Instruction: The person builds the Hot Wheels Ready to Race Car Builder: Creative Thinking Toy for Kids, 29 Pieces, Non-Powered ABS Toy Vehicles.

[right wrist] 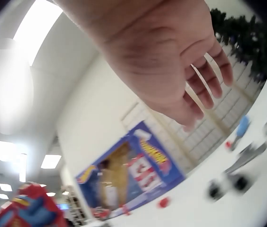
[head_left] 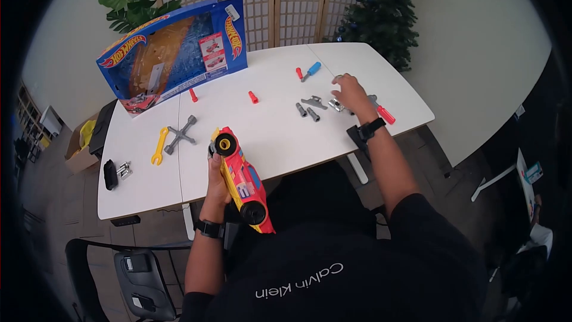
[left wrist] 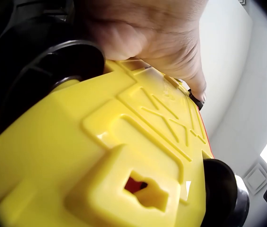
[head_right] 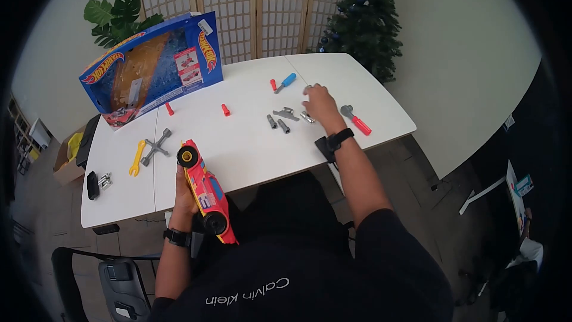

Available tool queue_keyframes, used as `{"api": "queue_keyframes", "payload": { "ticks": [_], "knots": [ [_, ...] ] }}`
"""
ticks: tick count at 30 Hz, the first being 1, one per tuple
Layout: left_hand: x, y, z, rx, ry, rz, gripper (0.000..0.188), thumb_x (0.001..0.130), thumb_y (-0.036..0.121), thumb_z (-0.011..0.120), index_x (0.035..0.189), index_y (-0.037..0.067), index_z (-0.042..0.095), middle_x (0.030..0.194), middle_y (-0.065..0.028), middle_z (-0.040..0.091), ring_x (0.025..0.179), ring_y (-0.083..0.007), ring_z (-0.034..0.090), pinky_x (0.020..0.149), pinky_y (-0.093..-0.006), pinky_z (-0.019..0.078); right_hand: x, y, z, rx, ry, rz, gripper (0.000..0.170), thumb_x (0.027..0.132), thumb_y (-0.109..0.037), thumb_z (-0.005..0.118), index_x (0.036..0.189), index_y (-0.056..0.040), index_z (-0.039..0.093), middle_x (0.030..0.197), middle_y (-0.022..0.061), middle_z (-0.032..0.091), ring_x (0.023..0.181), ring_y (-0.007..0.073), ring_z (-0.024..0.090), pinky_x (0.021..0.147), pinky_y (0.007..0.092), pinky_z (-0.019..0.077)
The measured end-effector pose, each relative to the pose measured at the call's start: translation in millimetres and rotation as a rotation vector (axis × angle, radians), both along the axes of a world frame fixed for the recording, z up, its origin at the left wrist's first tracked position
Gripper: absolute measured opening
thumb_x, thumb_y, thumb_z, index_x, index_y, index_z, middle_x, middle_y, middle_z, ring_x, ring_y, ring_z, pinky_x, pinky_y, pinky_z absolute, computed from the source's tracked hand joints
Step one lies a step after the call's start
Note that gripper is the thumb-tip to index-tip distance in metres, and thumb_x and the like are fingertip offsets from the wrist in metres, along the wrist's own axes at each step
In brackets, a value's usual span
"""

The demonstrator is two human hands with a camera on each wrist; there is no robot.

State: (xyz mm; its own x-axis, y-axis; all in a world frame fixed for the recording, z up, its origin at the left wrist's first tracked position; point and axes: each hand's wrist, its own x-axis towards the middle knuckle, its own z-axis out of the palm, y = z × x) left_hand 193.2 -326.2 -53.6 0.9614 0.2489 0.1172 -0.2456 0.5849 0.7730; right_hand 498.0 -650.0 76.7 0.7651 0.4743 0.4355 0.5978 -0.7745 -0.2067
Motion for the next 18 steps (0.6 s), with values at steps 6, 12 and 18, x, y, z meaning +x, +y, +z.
{"api": "queue_keyframes", "payload": {
  "ticks": [6,12,18],
  "knots": [
    [0,-3,-4,0.019,-0.001,0.047,0.074,0.1,0.076,0.051,0.124,0.007,0.063,0.1,-0.0138,0.075,0.089,-0.0233,0.077,0.08,-0.04,0.066,116,-51,-41,-0.145,0.078,-0.032,0.042,0.083,-0.006,0.083,0.124,-0.0062,0.076,0.123,0.0216,0.072,0.111,0.0401,0.07,0.102,0.0421,0.0563],
    [-3,-9,7,0.004,0.012,0.051,0.07,0.1,0.072,0.058,0.127,0.008,0.06,0.102,-0.0122,0.074,0.091,-0.023,0.077,0.081,-0.041,0.066,124,-46,-39,-0.143,0.25,-0.022,0.033,0.073,-0.008,0.09,0.101,-0.0033,0.075,0.107,0.0183,0.076,0.106,0.0366,0.072,0.093,0.0417,0.0581],
    [-9,-21,41,0.058,-0.006,0.076,0.068,0.097,0.064,0.069,0.128,0.005,0.054,0.105,-0.0106,0.073,0.092,-0.0208,0.078,0.08,-0.0379,0.0674,-17,35,50,0.269,0.184,0.354,0.036,0.083,-0.013,0.088,0.113,-0.0027,0.069,0.103,0.0122,0.074,0.093,0.023,0.069,0.084,0.0363,0.0572]
  ]
}}
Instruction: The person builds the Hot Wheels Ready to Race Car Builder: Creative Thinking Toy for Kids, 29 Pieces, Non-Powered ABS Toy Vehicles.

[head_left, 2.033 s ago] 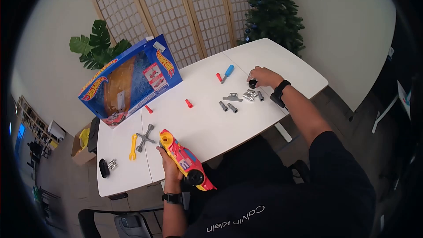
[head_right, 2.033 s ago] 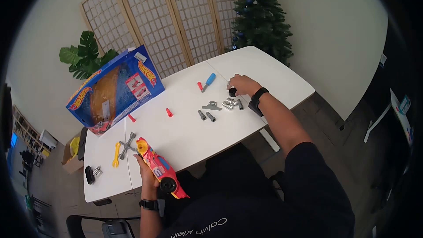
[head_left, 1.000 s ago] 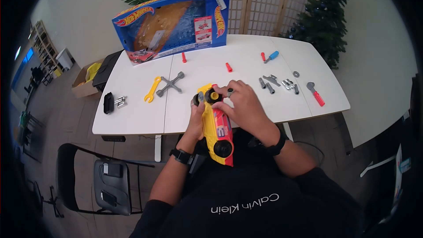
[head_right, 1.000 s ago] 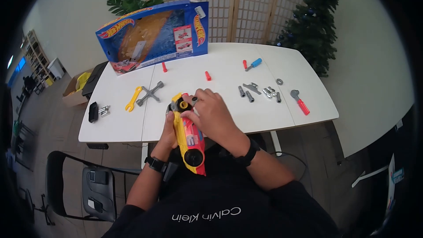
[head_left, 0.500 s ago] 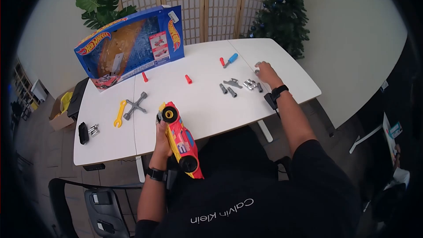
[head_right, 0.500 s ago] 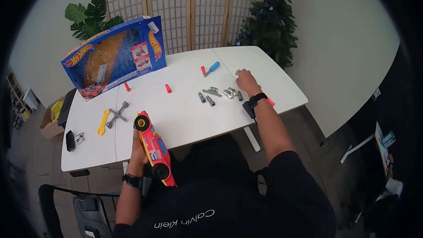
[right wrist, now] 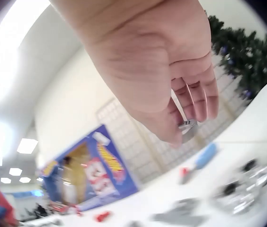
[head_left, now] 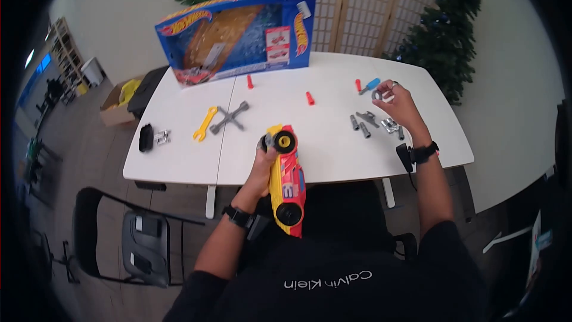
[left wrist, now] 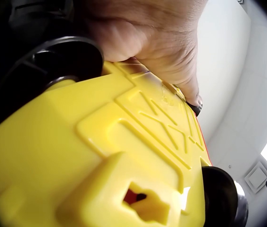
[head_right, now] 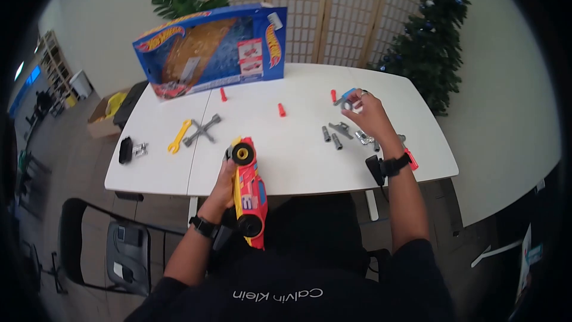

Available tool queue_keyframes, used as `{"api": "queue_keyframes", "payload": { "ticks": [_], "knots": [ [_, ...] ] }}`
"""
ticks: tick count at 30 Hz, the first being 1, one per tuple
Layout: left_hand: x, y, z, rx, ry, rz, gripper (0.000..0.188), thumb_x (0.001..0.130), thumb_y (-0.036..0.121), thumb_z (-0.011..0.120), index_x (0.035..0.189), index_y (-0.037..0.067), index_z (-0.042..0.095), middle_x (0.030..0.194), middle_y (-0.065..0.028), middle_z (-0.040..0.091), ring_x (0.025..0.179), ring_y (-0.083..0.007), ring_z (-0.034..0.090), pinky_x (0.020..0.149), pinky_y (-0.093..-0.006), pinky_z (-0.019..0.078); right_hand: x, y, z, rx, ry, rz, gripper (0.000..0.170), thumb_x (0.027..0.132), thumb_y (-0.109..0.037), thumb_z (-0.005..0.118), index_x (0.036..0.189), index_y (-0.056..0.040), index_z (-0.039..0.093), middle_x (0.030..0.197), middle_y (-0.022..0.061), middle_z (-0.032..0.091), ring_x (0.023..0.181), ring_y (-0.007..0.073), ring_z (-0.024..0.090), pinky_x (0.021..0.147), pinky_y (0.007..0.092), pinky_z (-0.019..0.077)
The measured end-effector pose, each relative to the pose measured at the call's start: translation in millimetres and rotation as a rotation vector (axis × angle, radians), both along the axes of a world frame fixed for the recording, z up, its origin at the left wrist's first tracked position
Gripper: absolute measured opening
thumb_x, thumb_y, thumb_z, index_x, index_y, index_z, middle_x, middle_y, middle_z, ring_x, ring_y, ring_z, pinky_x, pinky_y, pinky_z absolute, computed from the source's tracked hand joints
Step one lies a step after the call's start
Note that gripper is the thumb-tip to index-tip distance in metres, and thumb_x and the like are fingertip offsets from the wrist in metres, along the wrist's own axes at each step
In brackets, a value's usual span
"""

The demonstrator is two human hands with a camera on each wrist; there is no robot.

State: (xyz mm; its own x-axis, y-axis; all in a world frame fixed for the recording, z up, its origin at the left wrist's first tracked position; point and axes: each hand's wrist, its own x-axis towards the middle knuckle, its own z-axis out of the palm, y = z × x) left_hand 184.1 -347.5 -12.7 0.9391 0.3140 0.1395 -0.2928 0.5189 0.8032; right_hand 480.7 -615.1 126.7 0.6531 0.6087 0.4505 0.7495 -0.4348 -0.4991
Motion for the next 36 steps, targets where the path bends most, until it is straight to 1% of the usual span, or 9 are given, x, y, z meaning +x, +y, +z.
{"api": "queue_keyframes", "payload": {
  "ticks": [3,7,12,17,19,21,29,31,36],
  "knots": [
    [-3,-3,19,0.047,-0.008,-0.059,0.067,0.098,0.063,0.067,0.129,0.004,0.052,0.105,-0.0093,0.071,0.091,-0.0191,0.077,0.079,-0.037,0.0677,-124,37,40,0.053,-0.063,0.364,0.04,0.085,-0.017,0.088,0.12,-0.0075,0.071,0.112,0.008,0.074,0.099,0.0223,0.07,0.086,0.0359,0.0576],
    [-4,-5,21,0.038,-0.003,-0.085,0.071,0.097,0.062,0.068,0.136,0.006,0.047,0.109,-0.0094,0.07,0.091,-0.0198,0.077,0.079,-0.0372,0.0679,-195,71,28,0.127,-0.297,0.489,0.039,0.086,-0.017,0.085,0.121,-0.0057,0.073,0.112,0.0106,0.071,0.104,0.0305,0.066,0.092,0.0404,0.0558],
    [-1,-1,8,0.02,-0.014,-0.012,0.072,0.1,0.056,0.069,0.145,0.009,0.038,0.129,-0.0112,0.06,0.111,-0.0202,0.072,0.089,-0.0388,0.0665,-211,95,0,0.112,-0.169,0.429,0.042,0.087,-0.022,0.084,0.122,-0.0038,0.073,0.107,0.0127,0.07,0.101,0.0309,0.067,0.089,0.0408,0.0565],
    [4,5,1,-0.007,0.019,-0.029,0.066,0.102,0.052,0.069,0.143,0.008,0.041,0.126,-0.0121,0.064,0.11,-0.0213,0.073,0.089,-0.0386,0.066,-229,101,-13,0.174,-0.16,0.177,0.039,0.088,-0.025,0.082,0.119,-0.0017,0.074,0.103,0.0123,0.069,0.1,0.0316,0.068,0.088,0.0417,0.057],
    [6,7,-2,-0.05,0.016,-0.071,0.067,0.105,0.037,0.07,0.148,0.009,0.028,0.135,-0.015,0.058,0.112,-0.024,0.071,0.091,-0.0396,0.0657,-234,102,-13,0.163,-0.129,0.125,0.037,0.087,-0.024,0.084,0.118,-0.0035,0.075,0.104,0.0114,0.069,0.097,0.0302,0.069,0.086,0.0405,0.0572],
    [6,4,-3,-0.037,0.031,-0.037,0.066,0.105,0.037,0.07,0.148,0.009,0.029,0.135,-0.0151,0.058,0.113,-0.0237,0.071,0.091,-0.0393,0.0655,-235,101,-13,0.162,-0.096,0.073,0.036,0.087,-0.022,0.086,0.116,-0.0054,0.076,0.105,0.0104,0.069,0.095,0.0288,0.07,0.084,0.0393,0.0574],
    [11,8,-12,-0.014,-0.008,0.021,0.061,0.106,0.035,0.069,0.149,0.007,0.036,0.132,-0.0147,0.063,0.112,-0.0226,0.072,0.091,-0.0391,0.0651,-218,98,-27,0.114,-0.329,0.33,0.047,0.095,-0.01,0.07,0.141,-0.0137,0.068,0.139,0.0098,0.069,0.122,0.0327,0.064,0.107,0.0417,0.0521],
    [8,14,-13,-0.131,0.006,-0.106,0.058,0.108,0.042,0.064,0.149,0.005,0.044,0.129,-0.0152,0.066,0.111,-0.0234,0.073,0.091,-0.039,0.0651,-222,94,-35,-0.013,-0.343,0.337,0.06,0.099,-0.019,0.067,0.158,-0.0221,0.054,0.159,0.0102,0.054,0.14,0.0356,0.054,0.12,0.0479,0.0407],
    [5,7,-8,-0.16,0.026,-0.074,0.062,0.108,0.054,0.058,0.145,0.005,0.048,0.123,-0.014,0.07,0.107,-0.0251,0.075,0.088,-0.0406,0.066,-223,78,-45,0.019,-0.38,0.413,0.07,0.101,-0.03,0.068,0.165,-0.0209,0.042,0.169,0.0128,0.038,0.144,0.0367,0.05,0.121,0.0499,0.039]
  ]
}}
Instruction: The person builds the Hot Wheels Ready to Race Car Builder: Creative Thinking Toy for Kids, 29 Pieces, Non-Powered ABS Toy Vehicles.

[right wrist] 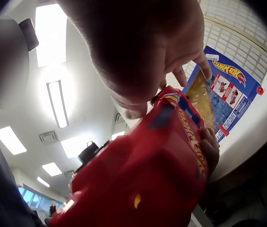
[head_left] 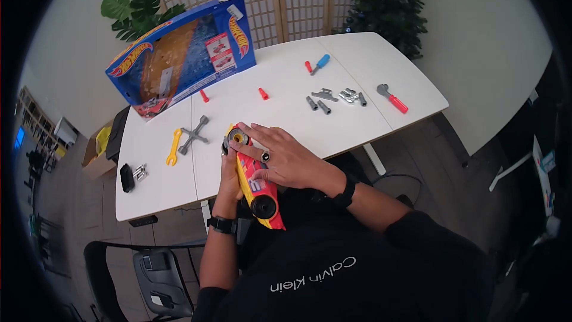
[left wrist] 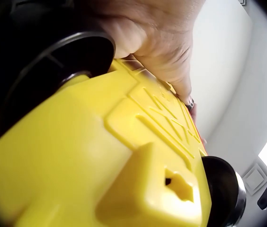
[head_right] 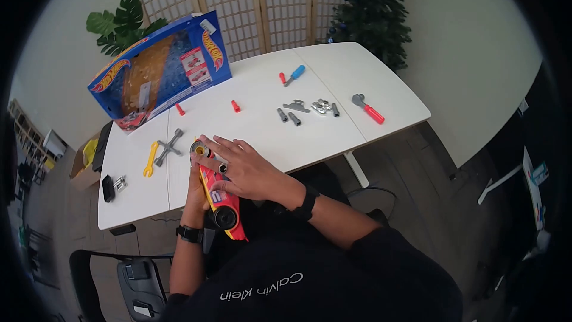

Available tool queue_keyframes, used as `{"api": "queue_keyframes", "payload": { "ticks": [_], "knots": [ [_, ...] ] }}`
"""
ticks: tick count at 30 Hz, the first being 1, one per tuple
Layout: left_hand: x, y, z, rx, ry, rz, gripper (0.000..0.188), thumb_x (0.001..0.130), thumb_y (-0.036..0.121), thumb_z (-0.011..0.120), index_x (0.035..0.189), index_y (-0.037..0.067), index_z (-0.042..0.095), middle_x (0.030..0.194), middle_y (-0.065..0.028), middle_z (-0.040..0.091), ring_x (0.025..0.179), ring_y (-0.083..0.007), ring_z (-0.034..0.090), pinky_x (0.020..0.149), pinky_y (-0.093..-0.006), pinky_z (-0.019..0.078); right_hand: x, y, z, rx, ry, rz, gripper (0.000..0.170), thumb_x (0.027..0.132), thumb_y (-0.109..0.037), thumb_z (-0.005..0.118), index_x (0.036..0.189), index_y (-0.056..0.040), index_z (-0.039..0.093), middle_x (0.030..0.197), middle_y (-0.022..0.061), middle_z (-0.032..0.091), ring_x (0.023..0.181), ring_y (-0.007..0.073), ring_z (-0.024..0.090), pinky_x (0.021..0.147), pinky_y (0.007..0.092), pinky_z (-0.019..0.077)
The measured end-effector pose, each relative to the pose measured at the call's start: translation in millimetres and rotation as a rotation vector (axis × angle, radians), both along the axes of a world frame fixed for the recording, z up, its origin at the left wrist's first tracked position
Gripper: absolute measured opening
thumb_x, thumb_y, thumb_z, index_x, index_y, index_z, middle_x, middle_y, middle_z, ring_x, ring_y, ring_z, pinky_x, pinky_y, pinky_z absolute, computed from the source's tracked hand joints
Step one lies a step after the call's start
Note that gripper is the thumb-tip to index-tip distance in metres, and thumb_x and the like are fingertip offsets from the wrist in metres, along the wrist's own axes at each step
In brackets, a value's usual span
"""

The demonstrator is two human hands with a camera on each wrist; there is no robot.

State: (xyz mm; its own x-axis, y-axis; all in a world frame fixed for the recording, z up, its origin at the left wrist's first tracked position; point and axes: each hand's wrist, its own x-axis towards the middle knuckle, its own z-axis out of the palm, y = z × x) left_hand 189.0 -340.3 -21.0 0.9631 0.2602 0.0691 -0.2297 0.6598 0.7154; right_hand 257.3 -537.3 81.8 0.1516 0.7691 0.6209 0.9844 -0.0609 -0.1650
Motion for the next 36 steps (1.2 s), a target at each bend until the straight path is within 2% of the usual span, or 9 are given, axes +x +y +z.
{"api": "queue_keyframes", "payload": {
  "ticks": [3,5,7,12,18,21,25,31,36],
  "knots": [
    [-1,16,-20,0.087,0.001,-0.028,0.058,0.106,0.051,0.063,0.14,0.008,0.047,0.115,-0.012,0.069,0.099,-0.0236,0.076,0.084,-0.0396,0.0663,35,-30,6,0.122,0.118,-0.227,0.062,0.1,-0.034,0.07,0.157,-0.015,0.052,0.157,0.0172,0.051,0.137,0.0391,0.055,0.115,0.049,0.0448],
    [-1,10,-11,0.077,-0.007,-0.012,0.056,0.104,0.049,0.068,0.137,0.009,0.045,0.11,-0.0107,0.069,0.093,-0.0221,0.075,0.082,-0.0386,0.0662,89,-55,-11,0.071,0.149,-0.564,0.041,0.099,-0.034,0.072,0.13,-0.0079,0.073,0.139,0.0142,0.064,0.126,0.0353,0.062,0.101,0.0484,0.0529],
    [-1,11,-13,0.111,0.004,-0.018,0.057,0.103,0.049,0.068,0.135,0.009,0.045,0.111,-0.011,0.069,0.093,-0.0225,0.075,0.081,-0.0391,0.0665,120,-88,-16,-0.13,0.28,-0.852,0.03,0.096,-0.031,0.076,0.111,-0.005,0.078,0.123,0.014,0.072,0.116,0.0335,0.067,0.092,0.0484,0.0562],
    [-2,1,2,0.122,-0.047,0.002,0.054,0.103,0.046,0.07,0.132,0.008,0.044,0.111,-0.0123,0.07,0.093,-0.0242,0.076,0.081,-0.0398,0.0669,151,-128,-19,-0.212,0.431,-0.958,0.04,0.092,-0.04,0.08,0.112,-0.0056,0.078,0.111,0.0134,0.076,0.105,0.0318,0.073,0.09,0.0451,0.0581],
    [-1,4,-3,0.107,0.02,0.003,0.051,0.106,0.036,0.069,0.137,0.007,0.04,0.112,-0.0161,0.07,0.094,-0.0266,0.077,0.082,-0.0415,0.0668,149,-82,-44,-0.19,0.36,-0.892,0.04,0.089,-0.041,0.083,0.11,-0.0064,0.079,0.111,0.0151,0.077,0.105,0.0334,0.074,0.089,0.0456,0.0594],
    [-2,3,4,0.119,-0.005,-0.041,0.054,0.104,0.034,0.073,0.139,0.007,0.042,0.114,-0.0138,0.07,0.095,-0.0241,0.076,0.083,-0.04,0.0665,164,-80,-59,-0.155,0.382,-0.938,0.022,0.086,-0.022,0.077,0.103,-0.0079,0.08,0.096,0.0162,0.078,0.094,0.0357,0.076,0.083,0.0477,0.0607],
    [-2,1,7,0.114,-0.055,-0.018,0.059,0.103,0.033,0.074,0.142,0.008,0.037,0.121,-0.0134,0.066,0.1,-0.0239,0.075,0.085,-0.0408,0.0665,162,-88,-54,-0.078,0.427,-0.977,0.021,0.085,-0.019,0.079,0.102,-0.0069,0.077,0.095,0.0169,0.078,0.091,0.0339,0.076,0.081,0.0457,0.0607],
    [0,-1,5,0.171,0.054,-0.024,0.067,0.102,0.032,0.075,0.143,0.008,0.027,0.125,-0.0177,0.061,0.105,-0.0278,0.075,0.087,-0.0424,0.0672,44,-61,62,0.171,0.411,-0.234,0.025,0.094,0.001,0.072,0.118,-0.0032,0.075,0.106,0.0139,0.072,0.086,0.027,0.073,0.078,0.0357,0.0596],
    [-3,-10,23,0.207,0.081,0.04,0.068,0.101,0.026,0.076,0.143,0.007,0.026,0.131,-0.0177,0.058,0.112,-0.0266,0.072,0.09,-0.0406,0.066,5,-34,76,0.024,0.241,-0.098,0.025,0.093,0.002,0.071,0.117,-0.0012,0.072,0.108,0.0139,0.07,0.098,0.0329,0.069,0.087,0.0394,0.0572]
  ]
}}
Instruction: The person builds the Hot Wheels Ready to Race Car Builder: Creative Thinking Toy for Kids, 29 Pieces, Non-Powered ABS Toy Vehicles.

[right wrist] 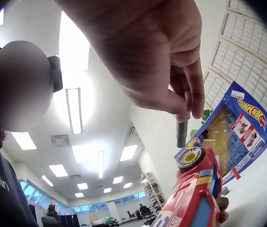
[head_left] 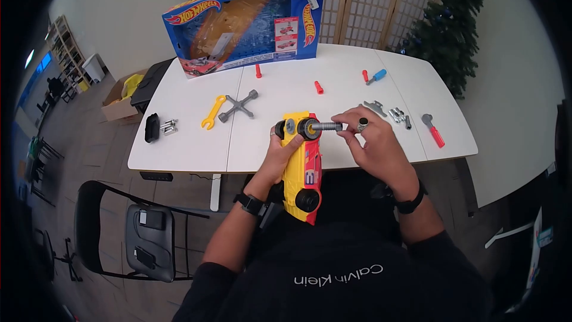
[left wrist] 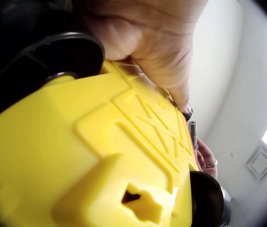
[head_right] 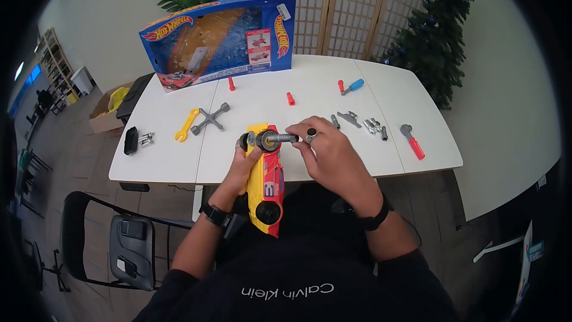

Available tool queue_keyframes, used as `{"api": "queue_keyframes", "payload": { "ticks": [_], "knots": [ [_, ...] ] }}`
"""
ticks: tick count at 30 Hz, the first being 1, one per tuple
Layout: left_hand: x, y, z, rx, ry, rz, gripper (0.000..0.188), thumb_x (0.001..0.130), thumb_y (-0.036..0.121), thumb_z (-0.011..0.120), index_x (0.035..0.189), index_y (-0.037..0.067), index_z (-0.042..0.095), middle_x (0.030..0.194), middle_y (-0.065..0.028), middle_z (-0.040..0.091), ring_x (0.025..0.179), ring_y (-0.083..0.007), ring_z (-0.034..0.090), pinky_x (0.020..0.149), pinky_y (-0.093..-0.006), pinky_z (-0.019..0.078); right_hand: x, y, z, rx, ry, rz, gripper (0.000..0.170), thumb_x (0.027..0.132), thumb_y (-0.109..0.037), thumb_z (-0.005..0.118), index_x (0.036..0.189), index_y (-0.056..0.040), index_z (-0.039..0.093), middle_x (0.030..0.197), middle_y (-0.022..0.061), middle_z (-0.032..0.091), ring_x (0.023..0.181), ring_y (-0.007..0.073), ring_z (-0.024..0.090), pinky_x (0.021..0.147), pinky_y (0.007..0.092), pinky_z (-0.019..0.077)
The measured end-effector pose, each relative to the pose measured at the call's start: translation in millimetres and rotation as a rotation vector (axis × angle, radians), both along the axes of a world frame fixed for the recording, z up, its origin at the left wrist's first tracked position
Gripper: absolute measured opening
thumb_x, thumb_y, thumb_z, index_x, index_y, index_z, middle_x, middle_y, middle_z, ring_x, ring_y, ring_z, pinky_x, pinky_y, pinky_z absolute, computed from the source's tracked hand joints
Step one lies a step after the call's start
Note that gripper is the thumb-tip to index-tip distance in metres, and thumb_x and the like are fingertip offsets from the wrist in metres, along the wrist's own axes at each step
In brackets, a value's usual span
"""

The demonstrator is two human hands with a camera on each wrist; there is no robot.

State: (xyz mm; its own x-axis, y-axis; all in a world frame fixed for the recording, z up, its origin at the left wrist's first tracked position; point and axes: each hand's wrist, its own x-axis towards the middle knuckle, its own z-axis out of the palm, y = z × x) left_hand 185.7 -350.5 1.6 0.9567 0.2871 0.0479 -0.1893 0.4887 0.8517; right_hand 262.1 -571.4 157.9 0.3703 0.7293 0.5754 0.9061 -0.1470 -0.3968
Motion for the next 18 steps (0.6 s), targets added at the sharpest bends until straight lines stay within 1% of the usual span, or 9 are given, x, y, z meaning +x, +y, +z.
{"api": "queue_keyframes", "payload": {
  "ticks": [3,5,8,10,12,14,15,17,18],
  "knots": [
    [4,2,-9,0.002,-0.033,0.019,0.07,0.101,0.027,0.077,0.144,0.006,0.026,0.132,-0.0168,0.057,0.118,-0.025,0.069,0.094,-0.0393,0.0641,-4,10,-2,-0.054,-0.023,0.025,0.028,0.09,0.005,0.069,0.117,0.0001,0.068,0.11,0.0136,0.069,0.106,0.0347,0.065,0.092,0.0416,0.0552],
    [1,0,-3,-0.008,-0.034,0.026,0.072,0.101,0.028,0.078,0.145,0.005,0.026,0.133,-0.0162,0.056,0.121,-0.0237,0.068,0.096,-0.039,0.0627,-6,15,-5,-0.047,-0.148,-0.007,0.021,0.088,0.007,0.073,0.107,-0.001,0.071,0.107,0.0117,0.072,0.098,0.0301,0.067,0.082,0.0393,0.0553],
    [1,-2,0,0.023,-0.015,0.045,0.072,0.1,0.028,0.078,0.144,0.005,0.025,0.133,-0.0164,0.056,0.121,-0.0243,0.067,0.097,-0.0393,0.0626,-6,21,-9,-0.051,-0.224,-0.008,0.017,0.089,0.006,0.072,0.104,-0.0003,0.071,0.108,0.0105,0.072,0.101,0.03,0.065,0.084,0.0395,0.0556],
    [1,-4,1,0.058,-0.065,0.076,0.072,0.1,0.027,0.078,0.143,0.005,0.025,0.131,-0.0179,0.057,0.116,-0.0259,0.07,0.093,-0.0391,0.0642,-1,32,-16,-0.028,-0.277,0.022,0.011,0.092,0.002,0.071,0.103,0.0,0.072,0.107,0.011,0.072,0.098,0.03,0.066,0.083,0.039,0.0558],
    [0,-4,4,0.038,-0.018,0.08,0.072,0.1,0.028,0.078,0.143,0.004,0.025,0.13,-0.0186,0.058,0.112,-0.0266,0.072,0.091,-0.0391,0.0651,2,36,-24,-0.002,-0.333,0.05,0.007,0.095,-0.001,0.069,0.101,0.0003,0.072,0.106,0.0116,0.072,0.096,0.03,0.066,0.082,0.0385,0.0561],
    [-2,-7,12,0.018,0.017,0.092,0.072,0.1,0.028,0.079,0.142,0.004,0.025,0.128,-0.0193,0.058,0.108,-0.0273,0.073,0.088,-0.039,0.0659,5,38,-25,-0.324,-0.334,-0.206,0.012,0.101,-0.01,0.065,0.103,0.0003,0.071,0.105,0.0136,0.069,0.092,0.0305,0.065,0.077,0.0393,0.056],
    [-3,-9,15,0.022,0.001,0.09,0.072,0.1,0.028,0.079,0.141,0.004,0.025,0.127,-0.0199,0.059,0.105,-0.0274,0.074,0.086,-0.0391,0.0664,6,40,-23,-0.324,-0.343,-0.203,0.012,0.101,-0.01,0.065,0.103,0.0003,0.071,0.105,0.0136,0.069,0.092,0.0305,0.065,0.077,0.0393,0.056],
    [-4,-9,13,0.025,-0.012,0.088,0.072,0.099,0.029,0.079,0.141,0.004,0.025,0.126,-0.0204,0.059,0.103,-0.0276,0.075,0.085,-0.0393,0.0669,4,41,-21,-0.406,-0.121,-0.4,0.024,0.104,-0.025,0.064,0.104,-0.001,0.071,0.101,0.0142,0.07,0.087,0.0298,0.066,0.072,0.0405,0.0544],
    [-2,-7,6,0.031,-0.015,0.092,0.072,0.099,0.028,0.079,0.14,0.004,0.025,0.126,-0.0208,0.059,0.103,-0.0287,0.075,0.085,-0.04,0.0672,2,39,-23,-0.404,-0.122,-0.398,0.024,0.104,-0.025,0.064,0.104,-0.001,0.071,0.101,0.0142,0.07,0.087,0.0298,0.066,0.072,0.0405,0.0544]
  ]
}}
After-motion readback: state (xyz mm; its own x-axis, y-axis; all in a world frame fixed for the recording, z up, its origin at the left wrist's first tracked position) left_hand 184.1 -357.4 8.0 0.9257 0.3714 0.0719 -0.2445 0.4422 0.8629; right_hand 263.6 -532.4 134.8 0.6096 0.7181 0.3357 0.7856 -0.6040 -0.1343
